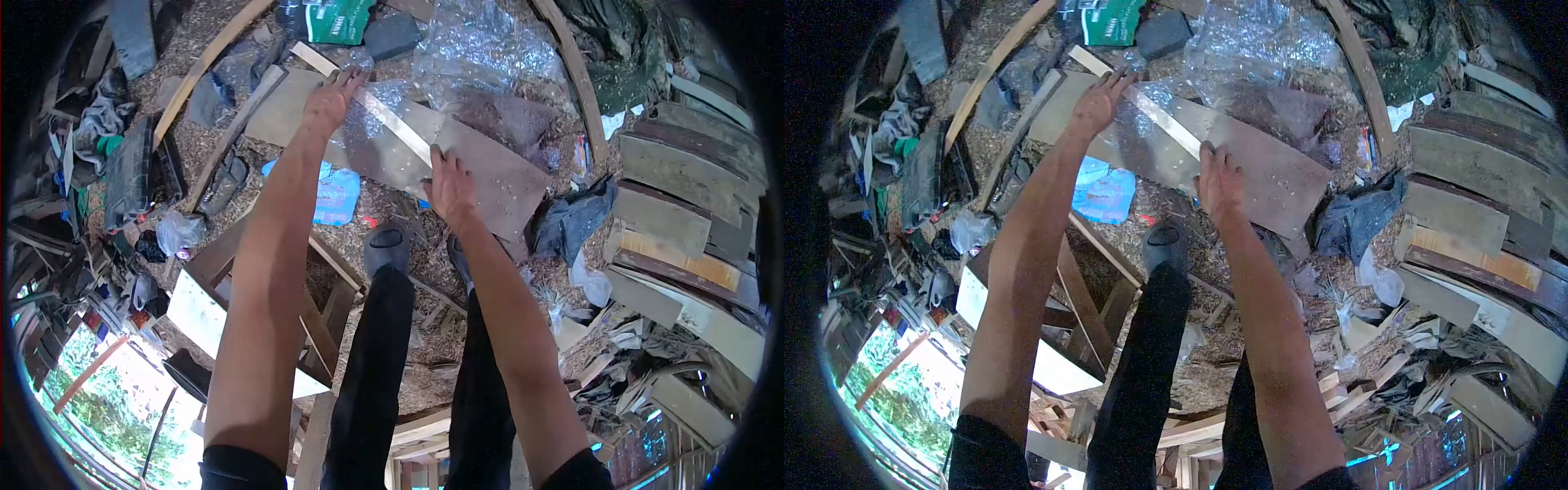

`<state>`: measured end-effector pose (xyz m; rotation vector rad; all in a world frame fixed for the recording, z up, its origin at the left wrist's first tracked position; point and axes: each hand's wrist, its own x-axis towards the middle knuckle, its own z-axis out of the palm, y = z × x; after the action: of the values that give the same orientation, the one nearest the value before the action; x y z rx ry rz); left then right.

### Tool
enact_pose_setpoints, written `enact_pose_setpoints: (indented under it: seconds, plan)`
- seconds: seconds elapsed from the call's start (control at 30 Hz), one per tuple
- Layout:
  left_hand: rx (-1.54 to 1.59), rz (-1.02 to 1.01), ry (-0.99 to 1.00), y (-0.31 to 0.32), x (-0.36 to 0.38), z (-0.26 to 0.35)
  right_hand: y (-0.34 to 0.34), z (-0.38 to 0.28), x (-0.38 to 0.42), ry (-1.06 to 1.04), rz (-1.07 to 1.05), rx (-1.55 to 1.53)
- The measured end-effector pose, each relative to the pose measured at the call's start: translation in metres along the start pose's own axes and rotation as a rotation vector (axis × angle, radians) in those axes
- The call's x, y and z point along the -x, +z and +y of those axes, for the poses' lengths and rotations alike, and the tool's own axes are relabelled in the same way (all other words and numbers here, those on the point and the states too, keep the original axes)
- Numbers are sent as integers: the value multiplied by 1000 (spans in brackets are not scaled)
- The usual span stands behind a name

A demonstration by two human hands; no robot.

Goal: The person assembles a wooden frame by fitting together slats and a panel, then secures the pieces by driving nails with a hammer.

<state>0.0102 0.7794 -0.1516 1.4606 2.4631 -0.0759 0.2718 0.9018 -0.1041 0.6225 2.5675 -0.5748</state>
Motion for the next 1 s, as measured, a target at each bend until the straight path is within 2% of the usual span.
enact_pose_setpoints:
  seconds: [0.03, 0.1, 0.2, 0.37, 0.43, 0.5, 0.57, 0.63, 0.7, 0.77, 0.8, 0.83, 0.9, 0.97, 1.0]
  plan:
    - [4, -4, 4, 4, -3, 1, 4, 2, -10, -30, -23, 45]
    - [-12, -194, -28, 3, -9, 4, 8, 7, -27, -40, -57, 101]
    - [-104, -246, -31, -10, -10, 16, 6, 13, -27, -51, -98, 171]
    - [-129, -54, 73, -30, 2, 17, -38, 41, -3, -65, -37, 179]
    - [-23, -66, 168, -60, 5, 18, -75, 56, 12, -18, -5, -109]
    - [26, -72, 183, -90, 10, 22, -126, 64, 36, -99, 28, -136]
    - [76, -203, 26, -126, 27, 31, -178, 73, 61, -226, 52, -192]
    - [235, -41, 198, -168, 43, 31, -228, 86, 80, -271, 27, -206]
    - [248, 7, 187, -224, 68, 40, -284, 92, 102, -260, -24, -185]
    - [219, -165, 155, -284, 87, 50, -328, 99, 120, -324, 11, -128]
    - [323, -78, 133, -310, 103, 60, -349, 100, 128, -398, 46, -83]
    - [424, 8, 115, -335, 119, 68, -378, 89, 138, -432, 82, -64]
    - [451, -122, 49, -390, 146, 87, -426, 63, 170, -424, 166, -58]
    - [555, -79, 51, -457, 178, 107, -450, 47, 198, -500, 209, -31]
    - [585, 25, 68, -464, 200, 114, -463, 41, 213, -546, 225, -13]
